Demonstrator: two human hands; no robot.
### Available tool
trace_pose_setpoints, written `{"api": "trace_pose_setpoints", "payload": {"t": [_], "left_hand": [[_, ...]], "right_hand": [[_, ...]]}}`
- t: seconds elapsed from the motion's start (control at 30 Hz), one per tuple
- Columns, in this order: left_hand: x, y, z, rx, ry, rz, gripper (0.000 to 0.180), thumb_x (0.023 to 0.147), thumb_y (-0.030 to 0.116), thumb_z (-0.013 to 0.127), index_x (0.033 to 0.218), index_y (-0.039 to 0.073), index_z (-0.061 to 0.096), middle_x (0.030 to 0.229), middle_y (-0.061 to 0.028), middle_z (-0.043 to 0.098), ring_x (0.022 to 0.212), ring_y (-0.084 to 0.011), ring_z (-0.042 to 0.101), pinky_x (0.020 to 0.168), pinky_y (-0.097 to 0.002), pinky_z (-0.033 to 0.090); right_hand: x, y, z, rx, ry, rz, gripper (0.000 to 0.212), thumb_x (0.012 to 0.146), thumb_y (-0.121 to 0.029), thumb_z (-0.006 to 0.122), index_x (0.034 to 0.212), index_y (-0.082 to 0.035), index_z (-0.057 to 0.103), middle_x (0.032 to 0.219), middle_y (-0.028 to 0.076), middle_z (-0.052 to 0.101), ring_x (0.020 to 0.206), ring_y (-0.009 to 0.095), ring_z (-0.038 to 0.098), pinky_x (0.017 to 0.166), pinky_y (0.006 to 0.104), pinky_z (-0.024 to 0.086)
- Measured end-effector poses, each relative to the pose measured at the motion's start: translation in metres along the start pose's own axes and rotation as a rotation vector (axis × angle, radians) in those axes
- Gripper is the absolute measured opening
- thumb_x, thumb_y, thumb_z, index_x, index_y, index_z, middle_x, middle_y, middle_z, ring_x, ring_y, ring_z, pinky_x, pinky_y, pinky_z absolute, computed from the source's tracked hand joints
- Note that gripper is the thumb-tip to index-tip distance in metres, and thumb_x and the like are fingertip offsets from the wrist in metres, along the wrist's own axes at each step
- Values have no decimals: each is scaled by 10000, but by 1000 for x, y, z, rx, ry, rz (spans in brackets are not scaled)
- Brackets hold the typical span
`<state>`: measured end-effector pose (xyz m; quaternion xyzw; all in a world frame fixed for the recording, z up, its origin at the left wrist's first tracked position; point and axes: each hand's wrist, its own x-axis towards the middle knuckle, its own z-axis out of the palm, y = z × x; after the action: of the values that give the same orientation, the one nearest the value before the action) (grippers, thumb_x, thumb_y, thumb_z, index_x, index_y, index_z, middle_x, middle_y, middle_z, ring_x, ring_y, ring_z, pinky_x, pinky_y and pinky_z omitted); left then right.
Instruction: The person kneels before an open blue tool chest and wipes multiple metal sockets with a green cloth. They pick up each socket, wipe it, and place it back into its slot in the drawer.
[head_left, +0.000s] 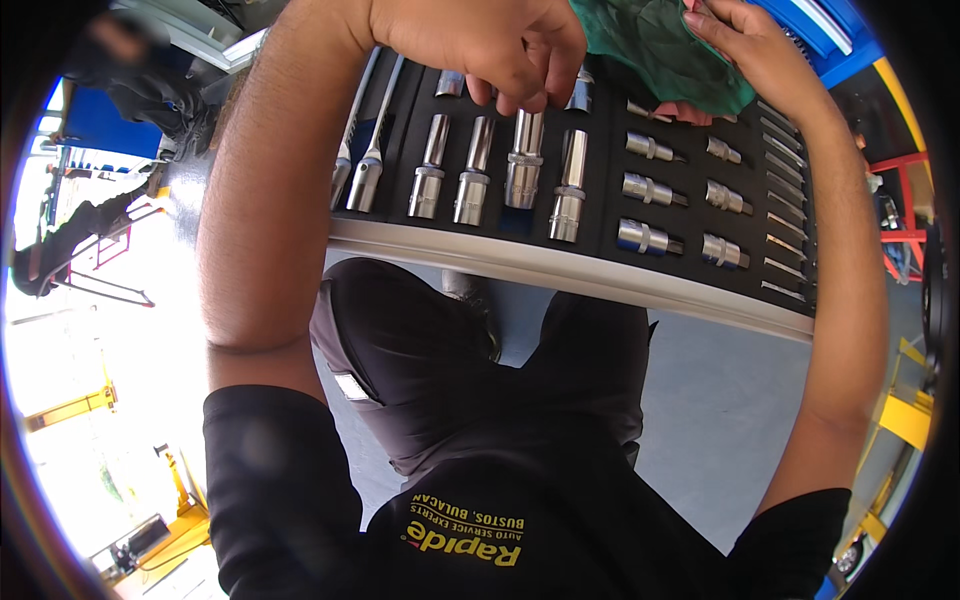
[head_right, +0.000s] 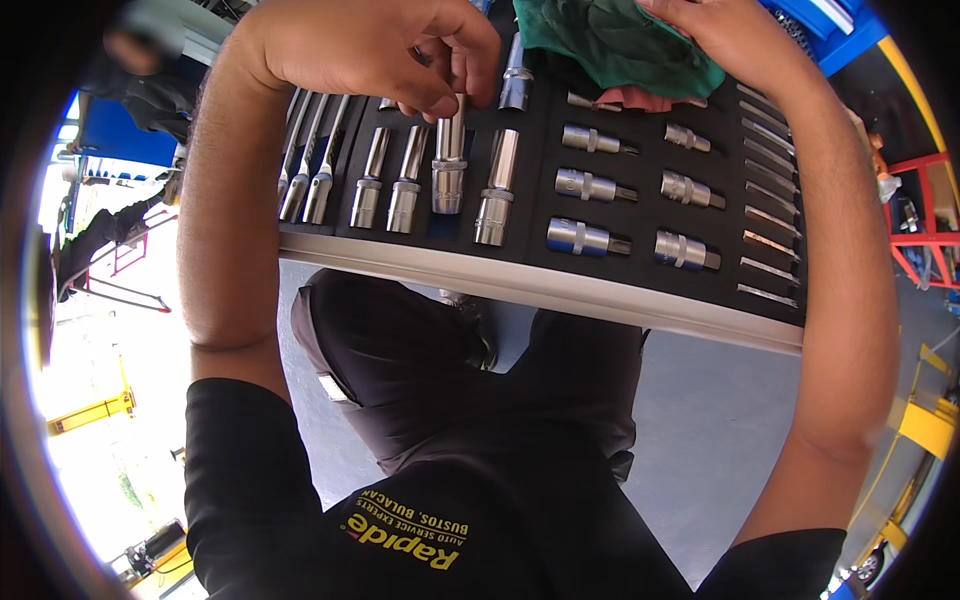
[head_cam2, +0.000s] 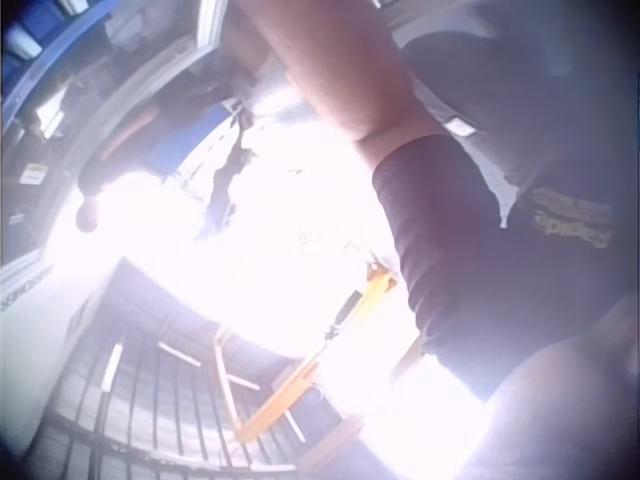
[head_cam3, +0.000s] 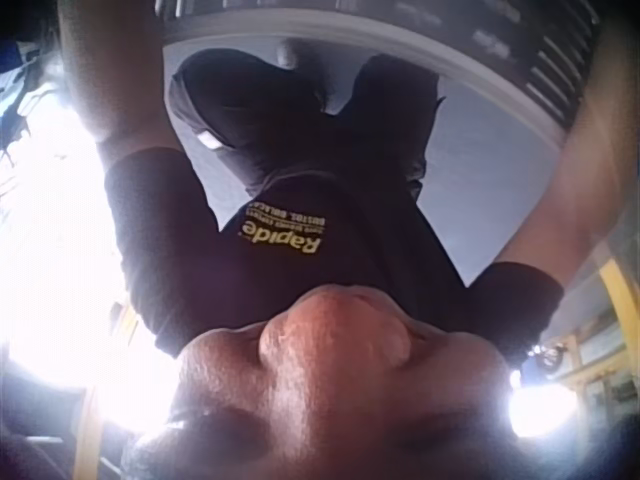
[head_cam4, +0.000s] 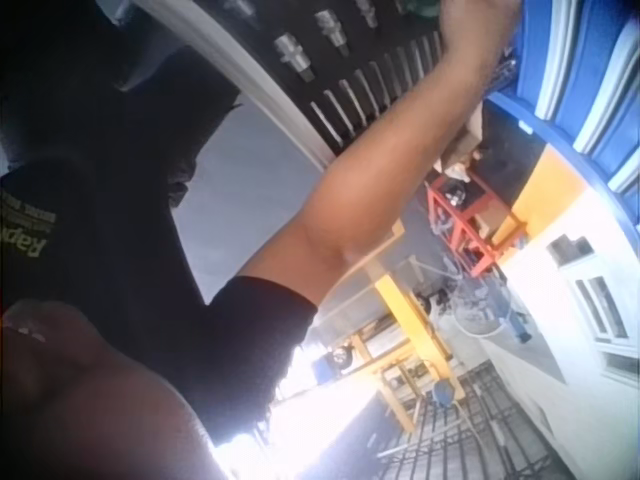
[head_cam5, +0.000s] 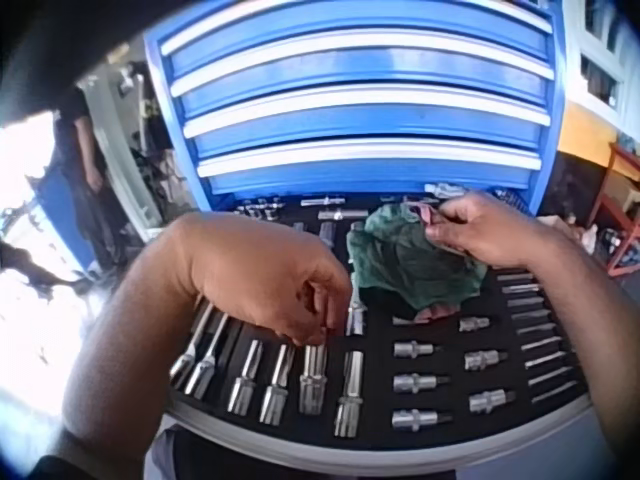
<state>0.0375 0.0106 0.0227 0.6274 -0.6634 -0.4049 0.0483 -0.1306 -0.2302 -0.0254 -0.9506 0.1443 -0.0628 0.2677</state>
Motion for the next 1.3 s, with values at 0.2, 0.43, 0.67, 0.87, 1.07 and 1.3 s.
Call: {"api": "trace_pose_setpoints", "payload": {"t": [0.2,0.43,0.67,0.87,1.07,1.3], "left_hand": [[4,10,7,-8,-45,-278,303,988,272,663,1035,-14,753,813,-90,736,710,-171,699,639,-321,558],[14,15,13,35,-75,-342,374,966,304,674,738,9,697,663,-52,673,605,-164,651,582,-322,521],[4,5,6,98,-34,-239,240,900,223,688,801,13,753,704,-55,725,639,-154,697,581,-294,535],[5,10,6,108,-60,-225,208,874,183,683,779,11,753,682,-62,722,618,-157,699,567,-299,537],[10,6,5,160,-107,-193,186,862,179,708,777,19,753,685,-72,725,616,-171,707,568,-312,541],[7,19,10,176,-32,-266,163,844,183,762,842,21,761,735,-92,746,666,-181,727,605,-336,554]], "right_hand": [[-1,-12,2,-40,-15,81,331,1036,-298,633,924,10,679,715,-24,593,688,77,501,638,307,437],[16,48,8,121,-113,-1,381,1048,-431,598,1062,-60,683,805,-97,496,753,27,418,663,245,346],[14,42,17,126,-22,-84,494,1031,-483,600,1034,3,690,771,-43,535,738,71,466,681,273,384],[13,39,10,155,-106,-53,431,1064,-417,574,1177,-13,669,1008,-16,675,946,60,579,859,259,463],[9,37,15,300,-99,-73,454,1072,-420,557,1191,6,661,1058,11,692,984,73,605,913,274,473],[11,38,6,93,-115,-41,478,1052,-467,573,1126,-4,667,912,-17,622,859,64,529,791,271,442]]}}
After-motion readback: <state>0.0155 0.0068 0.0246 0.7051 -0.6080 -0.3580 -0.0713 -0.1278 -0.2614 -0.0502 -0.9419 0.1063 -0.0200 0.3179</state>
